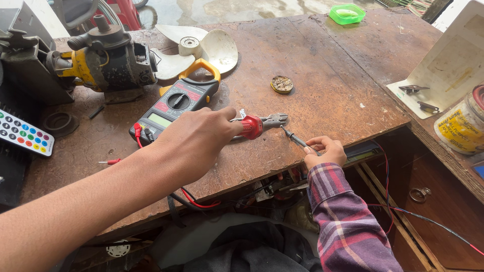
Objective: The person solders a wire connection on a workbench, holding a soldering iron in one hand and solder in the other while pliers steady the work. They reposition the wire with pliers, apply solder to the joint, and continue working on the connection with the iron and solder.
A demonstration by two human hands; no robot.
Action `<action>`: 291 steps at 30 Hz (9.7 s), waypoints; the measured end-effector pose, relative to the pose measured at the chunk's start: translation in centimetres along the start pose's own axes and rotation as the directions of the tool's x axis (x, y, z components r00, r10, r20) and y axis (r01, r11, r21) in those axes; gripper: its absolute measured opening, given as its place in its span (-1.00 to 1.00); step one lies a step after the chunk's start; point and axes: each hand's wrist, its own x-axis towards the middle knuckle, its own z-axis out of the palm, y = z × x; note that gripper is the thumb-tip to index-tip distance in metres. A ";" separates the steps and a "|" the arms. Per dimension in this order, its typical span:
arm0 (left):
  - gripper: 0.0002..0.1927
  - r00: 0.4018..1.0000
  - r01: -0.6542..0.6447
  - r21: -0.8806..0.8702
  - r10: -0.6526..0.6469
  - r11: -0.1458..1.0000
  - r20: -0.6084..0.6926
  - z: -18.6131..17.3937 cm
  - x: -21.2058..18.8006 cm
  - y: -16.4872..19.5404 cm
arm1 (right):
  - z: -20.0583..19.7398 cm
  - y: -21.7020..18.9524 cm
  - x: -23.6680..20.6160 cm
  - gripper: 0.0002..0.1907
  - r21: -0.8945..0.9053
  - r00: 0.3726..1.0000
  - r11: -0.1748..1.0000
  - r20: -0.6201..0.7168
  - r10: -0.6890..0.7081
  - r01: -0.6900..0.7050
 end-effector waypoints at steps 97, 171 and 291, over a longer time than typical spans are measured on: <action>-0.28 0.867 0.477 -0.071 -0.482 0.876 -0.125 12.8 8.6 1.7 | 0.8 0.2 -1.8 -0.83 0.111 0.994 0.988 -0.021 0.112 -0.109; -0.57 0.836 0.431 -0.322 -0.508 0.843 -0.209 16.5 10.5 3.2 | 4.0 0.7 -3.7 -0.78 0.109 0.968 0.974 -0.129 0.213 -0.200; -0.36 0.812 0.205 -0.450 -0.408 0.869 -0.418 17.0 7.3 5.9 | 2.4 4.2 -10.0 -0.85 0.621 0.947 0.735 0.042 0.318 -0.275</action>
